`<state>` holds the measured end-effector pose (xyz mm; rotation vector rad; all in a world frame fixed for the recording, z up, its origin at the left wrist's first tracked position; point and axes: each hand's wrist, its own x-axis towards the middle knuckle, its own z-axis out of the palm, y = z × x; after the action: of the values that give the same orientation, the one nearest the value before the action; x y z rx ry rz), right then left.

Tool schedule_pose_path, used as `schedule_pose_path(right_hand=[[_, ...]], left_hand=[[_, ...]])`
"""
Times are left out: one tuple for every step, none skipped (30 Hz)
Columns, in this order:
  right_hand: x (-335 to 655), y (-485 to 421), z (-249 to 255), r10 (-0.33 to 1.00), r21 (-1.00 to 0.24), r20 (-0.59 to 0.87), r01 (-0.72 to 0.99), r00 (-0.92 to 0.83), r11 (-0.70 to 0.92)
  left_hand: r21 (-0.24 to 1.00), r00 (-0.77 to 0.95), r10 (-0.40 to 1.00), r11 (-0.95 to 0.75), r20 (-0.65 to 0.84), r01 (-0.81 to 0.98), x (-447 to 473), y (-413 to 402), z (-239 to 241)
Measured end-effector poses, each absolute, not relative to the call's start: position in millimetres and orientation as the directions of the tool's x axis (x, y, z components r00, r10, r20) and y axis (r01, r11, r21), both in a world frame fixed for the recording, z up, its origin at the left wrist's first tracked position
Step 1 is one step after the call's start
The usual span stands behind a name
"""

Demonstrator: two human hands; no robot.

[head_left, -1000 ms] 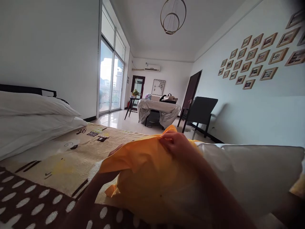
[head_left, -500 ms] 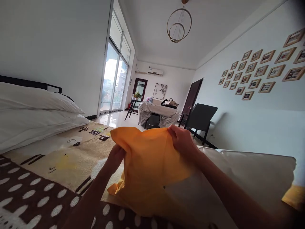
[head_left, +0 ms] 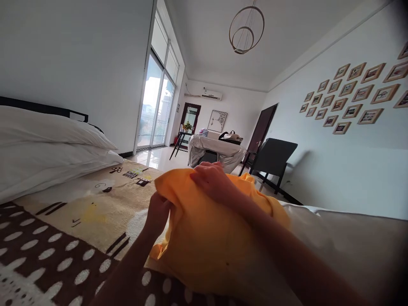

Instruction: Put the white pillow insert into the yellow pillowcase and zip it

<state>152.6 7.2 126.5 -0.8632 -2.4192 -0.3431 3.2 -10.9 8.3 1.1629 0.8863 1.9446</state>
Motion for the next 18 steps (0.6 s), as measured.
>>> schedule_pose_path(right_hand=[[151,8,125,0.495,0.049,0.579,0.634,-0.647,0.771],[152,8,123,0.468,0.046,0.611,0.618,-0.639,0.784],[153,7,121,0.425,0.052,0.659,0.601,-0.62,0.798],[156,6,118,0.368,0.071,0.715,0.586,-0.595,0.807],[159,3,116,0.305,0.104,0.763,0.573,-0.57,0.813],[162,1,113,0.246,0.141,0.794,0.561,-0.556,0.815],[165,-2,111,0.2,0.174,0.81,0.551,-0.552,0.816],[168,-4,109,0.165,0.203,0.814,0.538,-0.557,0.818],[171,-6,107,0.14,0.228,0.809,0.524,-0.571,0.821],[173,-7,106,0.119,0.25,0.801,0.509,-0.586,0.823],[175,-7,106,0.103,0.267,0.797,0.5,-0.595,0.824],[177,-7,106,0.085,0.28,0.8,0.496,-0.593,0.822],[178,-6,106,0.068,0.291,0.808,0.497,-0.585,0.818],[179,-5,106,0.052,0.296,0.819,0.498,-0.572,0.815],[180,-4,106,0.037,0.299,0.829,0.498,-0.558,0.814],[181,-3,106,0.022,0.301,0.836,0.493,-0.548,0.816],[182,-2,106,0.012,0.304,0.838,0.484,-0.546,0.82],[182,-2,106,0.005,0.308,0.834,0.475,-0.551,0.824]], left_hand=[[0.817,-0.362,0.825,-0.529,0.434,-0.228,3,-13,10],[0.809,-0.364,0.824,-0.534,0.434,-0.245,3,-15,12],[0.796,-0.36,0.824,-0.541,0.437,-0.271,2,-17,14],[0.78,-0.351,0.824,-0.549,0.444,-0.302,2,-19,15],[0.762,-0.338,0.825,-0.555,0.453,-0.333,1,-20,17],[0.743,-0.322,0.826,-0.559,0.462,-0.368,1,-22,18],[0.724,-0.31,0.827,-0.562,0.47,-0.401,0,-24,20],[0.71,-0.297,0.826,-0.563,0.479,-0.423,-2,-26,21],[0.706,-0.284,0.824,-0.567,0.491,-0.425,-4,-28,23],[0.709,-0.269,0.818,-0.575,0.508,-0.409,-7,-30,25],[0.71,-0.252,0.807,-0.59,0.533,-0.385,-12,-34,27],[0.703,-0.238,0.787,-0.616,0.57,-0.355,-17,-37,28],[0.68,-0.228,0.748,-0.662,0.623,-0.314,-24,-41,30],[0.647,-0.22,0.689,-0.724,0.69,-0.24,-30,-46,31],[0.608,-0.202,0.623,-0.782,0.755,-0.14,-35,-50,31],[0.567,-0.173,0.563,-0.823,0.808,-0.032,-39,-55,31],[0.531,-0.131,0.519,-0.842,0.845,0.09,-41,-60,31],[0.5,-0.076,0.496,-0.839,0.865,0.217,-41,-64,31]])
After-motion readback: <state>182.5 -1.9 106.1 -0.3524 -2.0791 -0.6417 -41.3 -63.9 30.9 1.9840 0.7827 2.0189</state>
